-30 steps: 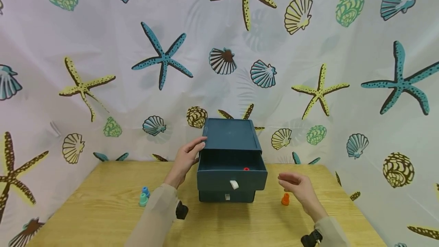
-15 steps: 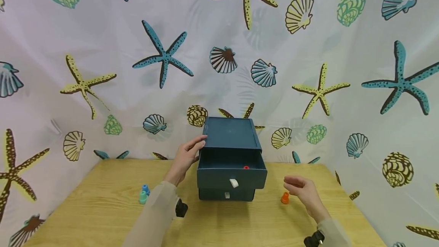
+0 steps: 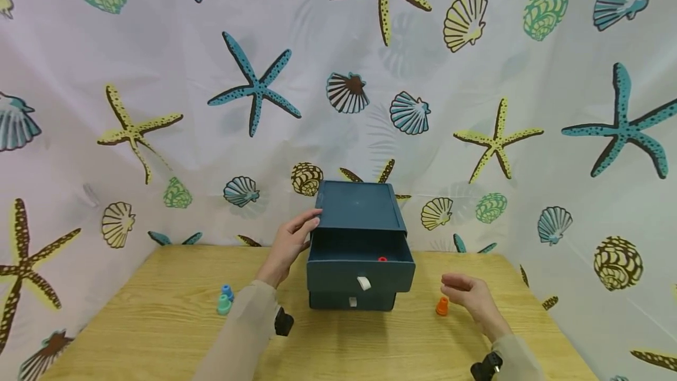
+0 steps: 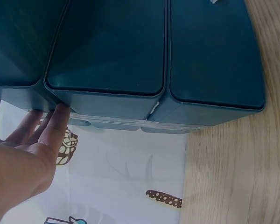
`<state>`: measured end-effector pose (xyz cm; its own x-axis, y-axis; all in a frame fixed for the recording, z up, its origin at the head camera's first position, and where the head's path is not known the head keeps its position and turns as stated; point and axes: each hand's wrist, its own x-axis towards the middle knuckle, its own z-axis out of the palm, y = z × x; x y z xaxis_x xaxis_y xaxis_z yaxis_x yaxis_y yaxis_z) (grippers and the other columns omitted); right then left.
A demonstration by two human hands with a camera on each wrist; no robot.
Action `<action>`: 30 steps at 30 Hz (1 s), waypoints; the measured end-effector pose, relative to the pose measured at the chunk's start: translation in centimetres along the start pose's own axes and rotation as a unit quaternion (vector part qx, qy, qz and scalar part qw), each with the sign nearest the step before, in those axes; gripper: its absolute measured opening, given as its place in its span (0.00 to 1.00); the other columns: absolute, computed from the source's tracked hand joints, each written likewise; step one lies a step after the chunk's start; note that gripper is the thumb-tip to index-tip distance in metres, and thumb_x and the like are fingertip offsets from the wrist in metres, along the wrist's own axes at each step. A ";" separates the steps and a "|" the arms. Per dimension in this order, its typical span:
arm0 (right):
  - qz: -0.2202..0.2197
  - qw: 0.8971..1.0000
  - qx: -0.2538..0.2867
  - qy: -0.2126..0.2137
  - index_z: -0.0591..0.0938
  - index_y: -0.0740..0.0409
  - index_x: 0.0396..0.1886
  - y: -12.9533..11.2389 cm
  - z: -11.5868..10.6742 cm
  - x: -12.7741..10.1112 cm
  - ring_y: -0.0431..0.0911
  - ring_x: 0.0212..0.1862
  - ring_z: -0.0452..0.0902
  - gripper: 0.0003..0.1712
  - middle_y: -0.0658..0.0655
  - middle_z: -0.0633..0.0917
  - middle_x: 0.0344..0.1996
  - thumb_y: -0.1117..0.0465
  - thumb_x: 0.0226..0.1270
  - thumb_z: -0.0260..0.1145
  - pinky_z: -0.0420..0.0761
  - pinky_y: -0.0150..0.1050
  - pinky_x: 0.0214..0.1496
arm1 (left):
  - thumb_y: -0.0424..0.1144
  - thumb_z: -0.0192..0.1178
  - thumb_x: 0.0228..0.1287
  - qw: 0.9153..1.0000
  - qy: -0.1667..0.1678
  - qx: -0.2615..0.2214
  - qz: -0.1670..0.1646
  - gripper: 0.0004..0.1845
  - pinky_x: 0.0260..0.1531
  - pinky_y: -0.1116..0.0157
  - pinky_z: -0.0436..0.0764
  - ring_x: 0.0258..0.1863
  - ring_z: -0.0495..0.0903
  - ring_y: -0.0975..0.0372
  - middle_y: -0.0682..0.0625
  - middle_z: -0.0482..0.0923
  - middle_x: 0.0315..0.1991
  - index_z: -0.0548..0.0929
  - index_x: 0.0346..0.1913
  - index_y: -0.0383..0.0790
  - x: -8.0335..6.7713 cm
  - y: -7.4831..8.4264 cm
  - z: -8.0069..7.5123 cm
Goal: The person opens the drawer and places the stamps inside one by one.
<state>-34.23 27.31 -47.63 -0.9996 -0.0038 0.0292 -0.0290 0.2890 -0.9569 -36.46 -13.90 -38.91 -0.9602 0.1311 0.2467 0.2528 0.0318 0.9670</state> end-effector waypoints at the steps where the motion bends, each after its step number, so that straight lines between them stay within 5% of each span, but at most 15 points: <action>1: 0.003 1.000 0.000 -0.003 0.76 0.66 0.63 0.1 0.0 0.0 0.46 0.52 0.82 0.26 0.67 0.78 0.60 0.61 0.69 0.66 0.81 0.47 0.57 | 0.55 0.55 0.72 1.000 0.000 -0.001 0.000 0.23 0.69 0.43 0.64 0.74 0.59 0.54 0.53 0.62 0.74 0.75 0.67 0.55 0.0 -0.1 0.0; 9: 0.033 0.999 -0.030 -0.030 0.76 0.68 0.63 0.9 -0.1 0.2 0.47 0.50 0.82 0.27 0.68 0.79 0.60 0.64 0.66 0.68 0.82 0.45 0.54 | 0.54 0.54 0.73 1.000 0.001 0.001 -0.010 0.23 0.69 0.43 0.64 0.74 0.58 0.53 0.53 0.61 0.74 0.74 0.67 0.54 0.1 -0.3 0.0; 14: 0.057 0.996 -0.050 -0.043 0.77 0.67 0.61 1.4 0.0 0.3 0.44 0.45 0.81 0.26 0.67 0.80 0.58 0.65 0.64 0.68 0.82 0.41 0.46 | 0.49 0.52 0.75 1.000 -0.002 -0.002 -0.018 0.23 0.69 0.42 0.63 0.75 0.57 0.51 0.50 0.59 0.75 0.73 0.69 0.50 -0.6 1.0 0.2; 19: 0.071 0.995 -0.046 -0.046 0.78 0.67 0.60 2.0 -0.2 0.3 0.44 0.41 0.81 0.26 0.65 0.82 0.56 0.66 0.62 0.70 0.82 0.40 0.41 | 0.47 0.51 0.76 1.000 -0.005 0.006 -0.019 0.23 0.69 0.43 0.64 0.75 0.57 0.50 0.48 0.59 0.75 0.72 0.70 0.46 -1.4 2.5 0.5; 30: 0.067 0.996 -0.018 -0.065 0.78 0.71 0.59 2.7 -0.4 0.4 0.42 0.39 0.82 0.24 0.63 0.84 0.51 0.69 0.63 0.69 0.82 0.37 0.40 | 0.48 0.52 0.76 1.000 -0.006 0.007 -0.013 0.23 0.69 0.43 0.64 0.74 0.58 0.50 0.48 0.60 0.75 0.72 0.69 0.48 -1.4 2.4 0.6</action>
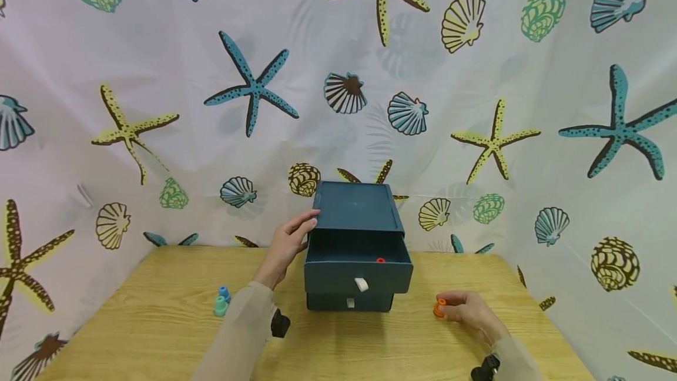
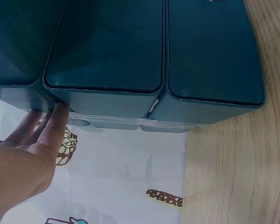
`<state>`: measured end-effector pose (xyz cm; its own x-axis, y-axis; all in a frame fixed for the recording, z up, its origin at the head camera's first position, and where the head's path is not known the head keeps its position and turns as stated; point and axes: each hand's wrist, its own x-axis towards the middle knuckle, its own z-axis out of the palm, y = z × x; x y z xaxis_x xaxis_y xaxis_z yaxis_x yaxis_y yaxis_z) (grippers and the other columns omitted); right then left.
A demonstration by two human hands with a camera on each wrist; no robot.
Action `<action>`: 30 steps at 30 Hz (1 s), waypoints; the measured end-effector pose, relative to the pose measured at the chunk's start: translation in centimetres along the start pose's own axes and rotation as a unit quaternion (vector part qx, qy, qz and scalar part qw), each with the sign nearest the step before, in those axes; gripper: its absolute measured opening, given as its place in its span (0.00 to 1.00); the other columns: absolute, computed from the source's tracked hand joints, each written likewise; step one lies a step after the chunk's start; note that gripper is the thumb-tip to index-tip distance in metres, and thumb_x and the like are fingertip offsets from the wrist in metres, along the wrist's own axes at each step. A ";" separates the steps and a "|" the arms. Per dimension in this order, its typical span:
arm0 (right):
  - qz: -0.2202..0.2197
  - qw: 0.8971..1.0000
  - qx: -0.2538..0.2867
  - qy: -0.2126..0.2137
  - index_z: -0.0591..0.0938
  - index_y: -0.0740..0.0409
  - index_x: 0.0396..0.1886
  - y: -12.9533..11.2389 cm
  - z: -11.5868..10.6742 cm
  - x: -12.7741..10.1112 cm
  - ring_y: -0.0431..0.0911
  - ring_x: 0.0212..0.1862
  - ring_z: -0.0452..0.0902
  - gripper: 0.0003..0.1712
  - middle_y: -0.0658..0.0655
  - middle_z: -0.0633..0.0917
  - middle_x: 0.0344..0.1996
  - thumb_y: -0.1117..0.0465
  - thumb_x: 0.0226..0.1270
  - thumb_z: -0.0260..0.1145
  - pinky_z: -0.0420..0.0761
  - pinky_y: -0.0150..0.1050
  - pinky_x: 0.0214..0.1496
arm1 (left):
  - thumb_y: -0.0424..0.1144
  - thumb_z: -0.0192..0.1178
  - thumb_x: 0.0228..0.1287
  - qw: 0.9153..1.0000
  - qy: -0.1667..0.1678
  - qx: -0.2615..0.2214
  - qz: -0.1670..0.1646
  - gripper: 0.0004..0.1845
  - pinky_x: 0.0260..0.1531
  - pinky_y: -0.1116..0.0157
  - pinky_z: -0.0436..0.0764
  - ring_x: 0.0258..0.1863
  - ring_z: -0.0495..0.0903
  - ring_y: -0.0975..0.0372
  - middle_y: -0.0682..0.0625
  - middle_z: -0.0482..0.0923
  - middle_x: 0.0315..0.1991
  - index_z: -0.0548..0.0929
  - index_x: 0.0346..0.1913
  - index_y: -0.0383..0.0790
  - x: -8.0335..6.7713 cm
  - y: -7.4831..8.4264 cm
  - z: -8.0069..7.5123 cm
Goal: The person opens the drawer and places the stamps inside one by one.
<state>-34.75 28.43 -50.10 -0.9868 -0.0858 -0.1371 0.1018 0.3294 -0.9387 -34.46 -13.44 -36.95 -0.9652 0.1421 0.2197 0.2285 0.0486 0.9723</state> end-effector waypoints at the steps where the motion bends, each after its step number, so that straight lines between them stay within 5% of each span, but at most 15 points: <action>1: -0.002 1.000 0.000 -0.003 0.78 0.72 0.59 0.0 0.0 0.0 0.42 0.39 0.82 0.25 0.63 0.85 0.51 0.69 0.63 0.69 0.83 0.37 0.41 | 0.48 0.52 0.75 1.000 0.000 0.000 0.000 0.23 0.69 0.43 0.64 0.74 0.58 0.51 0.48 0.60 0.75 0.72 0.69 0.48 0.0 0.0 0.0; 10: -0.015 1.000 -0.005 -0.016 0.78 0.72 0.58 0.4 -0.2 0.3 0.42 0.40 0.82 0.24 0.63 0.85 0.51 0.68 0.63 0.69 0.83 0.38 0.42 | 0.47 0.51 0.76 1.000 -0.003 0.004 0.003 0.23 0.68 0.43 0.65 0.74 0.59 0.50 0.48 0.60 0.75 0.71 0.70 0.46 -0.1 0.2 0.0; 17: -0.012 1.000 0.013 -0.024 0.77 0.70 0.61 0.2 -0.4 0.2 0.42 0.39 0.80 0.25 0.58 0.86 0.49 0.65 0.66 0.67 0.82 0.37 0.41 | 0.52 0.53 0.74 1.000 0.005 0.002 0.010 0.23 0.68 0.43 0.65 0.74 0.59 0.52 0.51 0.61 0.75 0.73 0.68 0.53 1.7 -2.4 -0.5; 22: -0.021 0.997 0.056 -0.048 0.72 0.72 0.65 -0.1 -0.4 0.1 0.41 0.42 0.81 0.27 0.58 0.84 0.51 0.64 0.70 0.64 0.82 0.35 0.43 | 0.56 0.55 0.71 1.000 0.011 0.004 0.017 0.24 0.67 0.44 0.67 0.73 0.61 0.54 0.54 0.63 0.73 0.75 0.66 0.57 1.7 -2.7 -0.5; 30: -0.029 0.998 0.057 -0.003 0.74 0.67 0.65 -1.5 0.8 0.2 0.43 0.46 0.83 0.28 0.65 0.81 0.57 0.60 0.69 0.65 0.85 0.42 0.47 | 0.56 0.54 0.72 1.000 0.013 0.007 0.020 0.23 0.67 0.44 0.67 0.73 0.61 0.54 0.54 0.63 0.73 0.75 0.66 0.57 1.7 -2.6 -0.2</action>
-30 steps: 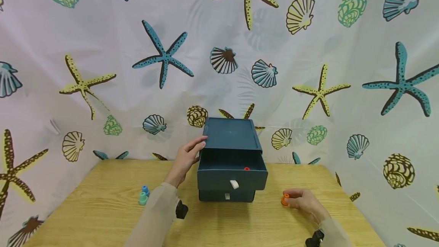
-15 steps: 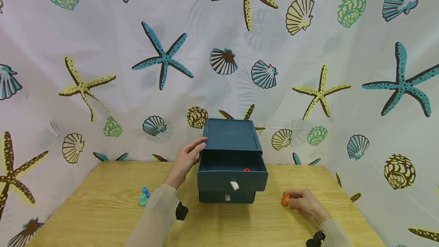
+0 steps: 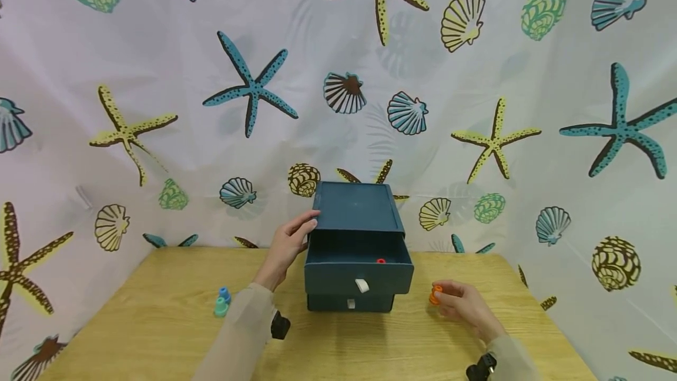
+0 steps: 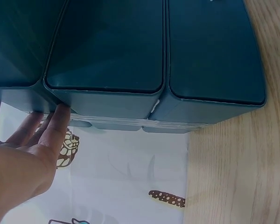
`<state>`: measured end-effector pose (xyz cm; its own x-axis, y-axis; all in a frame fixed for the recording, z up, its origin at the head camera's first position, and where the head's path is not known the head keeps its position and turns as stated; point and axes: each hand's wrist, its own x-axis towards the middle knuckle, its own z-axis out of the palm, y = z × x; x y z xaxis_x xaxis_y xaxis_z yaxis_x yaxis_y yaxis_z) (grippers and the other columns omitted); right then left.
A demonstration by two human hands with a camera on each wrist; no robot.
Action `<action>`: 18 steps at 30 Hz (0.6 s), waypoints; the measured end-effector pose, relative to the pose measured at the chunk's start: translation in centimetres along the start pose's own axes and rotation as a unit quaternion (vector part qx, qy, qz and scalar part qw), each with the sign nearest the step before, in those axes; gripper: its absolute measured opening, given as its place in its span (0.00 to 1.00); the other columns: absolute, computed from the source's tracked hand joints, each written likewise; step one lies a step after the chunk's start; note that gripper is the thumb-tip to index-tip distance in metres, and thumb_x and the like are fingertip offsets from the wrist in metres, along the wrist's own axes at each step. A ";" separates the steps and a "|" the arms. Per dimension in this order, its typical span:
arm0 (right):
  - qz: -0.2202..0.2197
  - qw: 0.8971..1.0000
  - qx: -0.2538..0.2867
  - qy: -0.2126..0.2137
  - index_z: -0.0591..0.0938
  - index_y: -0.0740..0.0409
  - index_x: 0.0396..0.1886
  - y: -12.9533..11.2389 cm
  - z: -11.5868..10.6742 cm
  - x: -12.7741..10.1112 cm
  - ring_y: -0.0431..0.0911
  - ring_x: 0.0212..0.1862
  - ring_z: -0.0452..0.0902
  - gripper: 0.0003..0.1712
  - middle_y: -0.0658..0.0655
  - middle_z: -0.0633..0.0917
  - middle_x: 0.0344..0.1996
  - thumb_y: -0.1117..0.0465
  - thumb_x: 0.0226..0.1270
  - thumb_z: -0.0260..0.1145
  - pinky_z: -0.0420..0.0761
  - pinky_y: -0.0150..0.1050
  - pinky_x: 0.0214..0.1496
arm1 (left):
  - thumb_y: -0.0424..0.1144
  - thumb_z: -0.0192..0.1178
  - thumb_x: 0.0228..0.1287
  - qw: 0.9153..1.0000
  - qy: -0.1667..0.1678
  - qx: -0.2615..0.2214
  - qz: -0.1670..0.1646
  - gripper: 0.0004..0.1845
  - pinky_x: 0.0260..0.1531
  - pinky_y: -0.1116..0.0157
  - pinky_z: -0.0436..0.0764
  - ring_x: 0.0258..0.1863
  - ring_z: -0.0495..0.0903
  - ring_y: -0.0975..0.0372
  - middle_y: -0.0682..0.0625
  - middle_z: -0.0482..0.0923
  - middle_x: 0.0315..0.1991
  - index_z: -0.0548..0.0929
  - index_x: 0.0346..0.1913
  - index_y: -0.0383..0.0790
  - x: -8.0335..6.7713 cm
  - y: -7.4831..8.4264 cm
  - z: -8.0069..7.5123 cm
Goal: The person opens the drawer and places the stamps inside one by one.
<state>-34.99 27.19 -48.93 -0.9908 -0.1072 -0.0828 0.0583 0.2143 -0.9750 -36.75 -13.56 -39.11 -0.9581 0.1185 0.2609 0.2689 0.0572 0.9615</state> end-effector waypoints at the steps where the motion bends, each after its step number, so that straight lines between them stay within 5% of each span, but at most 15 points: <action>1: -0.005 1.000 -0.004 0.002 0.74 0.67 0.65 -0.3 0.2 0.0 0.44 0.47 0.83 0.28 0.66 0.80 0.58 0.59 0.70 0.65 0.85 0.43 0.49 | 0.56 0.54 0.72 1.000 0.000 -0.001 -0.001 0.23 0.67 0.44 0.67 0.73 0.61 0.54 0.54 0.63 0.73 0.75 0.67 0.56 0.0 0.0 0.0; 18: -0.063 0.998 -0.010 0.005 0.77 0.64 0.62 -4.9 2.6 -0.8 0.48 0.50 0.83 0.23 0.65 0.79 0.58 0.62 0.70 0.64 0.84 0.43 0.51 | 0.47 0.50 0.77 1.000 -0.016 0.000 -0.014 0.24 0.68 0.44 0.65 0.75 0.58 0.50 0.47 0.59 0.76 0.71 0.70 0.46 -2.0 3.0 0.3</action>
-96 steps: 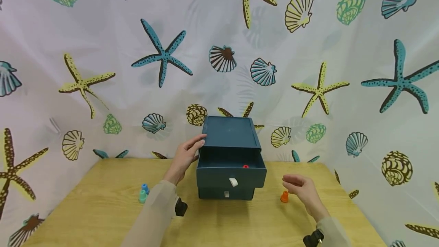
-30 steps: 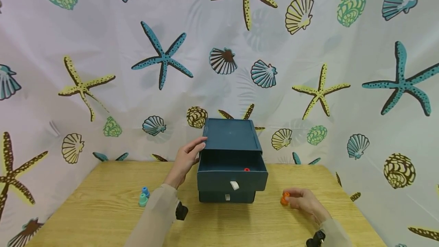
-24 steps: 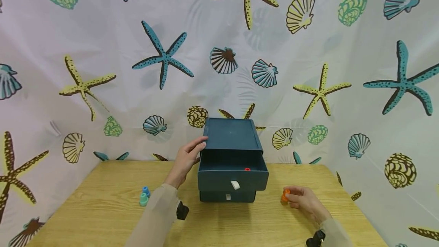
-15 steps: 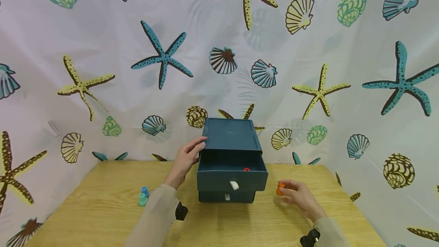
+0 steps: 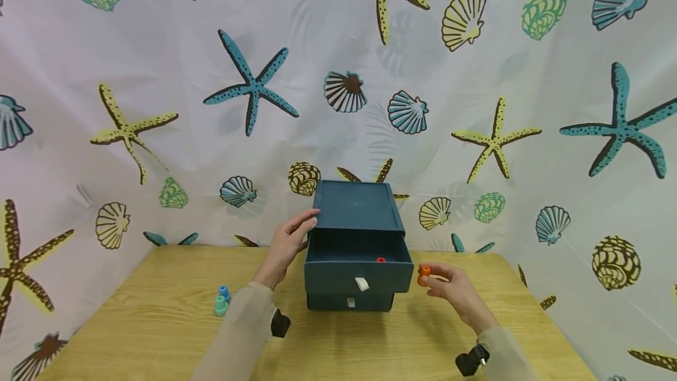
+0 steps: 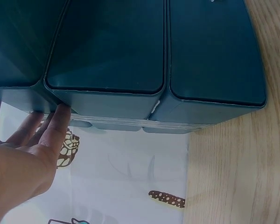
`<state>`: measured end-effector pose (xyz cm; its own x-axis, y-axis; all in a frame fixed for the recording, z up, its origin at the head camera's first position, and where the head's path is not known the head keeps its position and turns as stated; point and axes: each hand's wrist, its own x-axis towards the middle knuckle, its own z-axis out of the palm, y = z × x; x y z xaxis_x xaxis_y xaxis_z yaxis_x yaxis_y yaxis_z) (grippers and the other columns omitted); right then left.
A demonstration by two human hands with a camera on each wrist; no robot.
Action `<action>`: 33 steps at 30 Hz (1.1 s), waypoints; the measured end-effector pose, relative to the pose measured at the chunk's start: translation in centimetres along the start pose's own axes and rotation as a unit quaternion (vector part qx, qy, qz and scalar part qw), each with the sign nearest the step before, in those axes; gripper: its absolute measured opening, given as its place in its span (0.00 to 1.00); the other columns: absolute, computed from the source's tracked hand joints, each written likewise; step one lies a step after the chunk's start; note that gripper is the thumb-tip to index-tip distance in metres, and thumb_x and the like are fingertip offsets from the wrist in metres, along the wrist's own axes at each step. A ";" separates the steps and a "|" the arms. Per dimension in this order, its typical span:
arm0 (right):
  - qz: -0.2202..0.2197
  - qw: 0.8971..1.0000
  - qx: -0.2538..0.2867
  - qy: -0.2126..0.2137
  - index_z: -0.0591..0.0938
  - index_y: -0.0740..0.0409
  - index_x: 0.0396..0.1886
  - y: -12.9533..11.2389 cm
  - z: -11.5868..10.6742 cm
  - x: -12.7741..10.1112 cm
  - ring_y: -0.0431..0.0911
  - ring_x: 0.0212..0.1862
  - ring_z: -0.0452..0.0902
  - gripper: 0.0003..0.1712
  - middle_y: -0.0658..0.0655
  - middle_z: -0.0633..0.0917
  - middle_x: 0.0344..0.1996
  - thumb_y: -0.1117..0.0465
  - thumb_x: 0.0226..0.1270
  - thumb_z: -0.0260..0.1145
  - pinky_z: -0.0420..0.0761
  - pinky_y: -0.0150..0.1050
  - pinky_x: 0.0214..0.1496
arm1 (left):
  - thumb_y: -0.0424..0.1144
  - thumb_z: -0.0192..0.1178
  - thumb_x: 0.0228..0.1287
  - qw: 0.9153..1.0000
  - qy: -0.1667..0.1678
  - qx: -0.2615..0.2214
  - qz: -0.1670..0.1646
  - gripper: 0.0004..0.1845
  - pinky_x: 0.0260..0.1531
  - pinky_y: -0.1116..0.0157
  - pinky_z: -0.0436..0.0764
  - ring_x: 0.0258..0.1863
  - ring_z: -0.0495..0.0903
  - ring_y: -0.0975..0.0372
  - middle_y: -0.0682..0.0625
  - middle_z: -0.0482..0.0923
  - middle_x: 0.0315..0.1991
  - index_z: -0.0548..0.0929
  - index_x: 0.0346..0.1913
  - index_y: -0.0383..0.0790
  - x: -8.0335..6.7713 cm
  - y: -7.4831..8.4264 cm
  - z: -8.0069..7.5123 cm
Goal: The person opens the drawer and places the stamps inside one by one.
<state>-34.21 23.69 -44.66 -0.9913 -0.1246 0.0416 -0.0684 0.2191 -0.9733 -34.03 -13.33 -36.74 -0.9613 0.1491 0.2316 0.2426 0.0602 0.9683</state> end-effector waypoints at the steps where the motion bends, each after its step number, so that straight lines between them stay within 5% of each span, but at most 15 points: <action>1: -0.001 1.000 -0.002 -0.003 0.77 0.64 0.62 -0.1 0.0 0.0 0.48 0.50 0.83 0.23 0.65 0.79 0.58 0.62 0.70 0.64 0.84 0.43 0.51 | 0.47 0.50 0.76 1.000 0.001 0.000 0.001 0.24 0.68 0.44 0.65 0.75 0.58 0.50 0.47 0.59 0.75 0.71 0.70 0.46 0.0 0.0 0.0; 10: -0.005 1.000 -0.005 -0.005 0.77 0.63 0.63 -0.7 0.0 0.0 0.48 0.51 0.83 0.23 0.67 0.77 0.61 0.62 0.70 0.64 0.84 0.40 0.51 | 0.47 0.50 0.77 1.000 0.000 -0.005 -0.003 0.24 0.69 0.42 0.64 0.75 0.57 0.49 0.47 0.59 0.76 0.70 0.71 0.46 0.2 -0.2 -0.1; 19: -0.009 1.000 -0.002 0.009 0.76 0.66 0.63 -1.1 -0.2 0.0 0.44 0.48 0.83 0.25 0.65 0.79 0.59 0.60 0.69 0.66 0.84 0.38 0.49 | 0.55 0.54 0.72 1.000 0.010 -0.008 0.003 0.24 0.68 0.43 0.65 0.74 0.59 0.53 0.53 0.61 0.74 0.74 0.67 0.56 2.0 -3.0 -0.5; 33: -0.011 1.000 -0.002 0.019 0.77 0.64 0.63 -1.6 -0.3 0.0 0.44 0.49 0.82 0.27 0.60 0.81 0.56 0.57 0.67 0.68 0.83 0.35 0.48 | 0.58 0.56 0.70 1.000 0.013 -0.007 0.009 0.25 0.68 0.44 0.66 0.73 0.61 0.54 0.54 0.63 0.73 0.75 0.66 0.57 2.1 -3.2 -0.6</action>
<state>-34.08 23.61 -43.07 -0.9932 -0.0919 0.0709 -0.0898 0.2206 -0.9712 -36.93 -13.80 -39.29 -0.9600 0.1237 0.2513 0.2584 0.0444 0.9650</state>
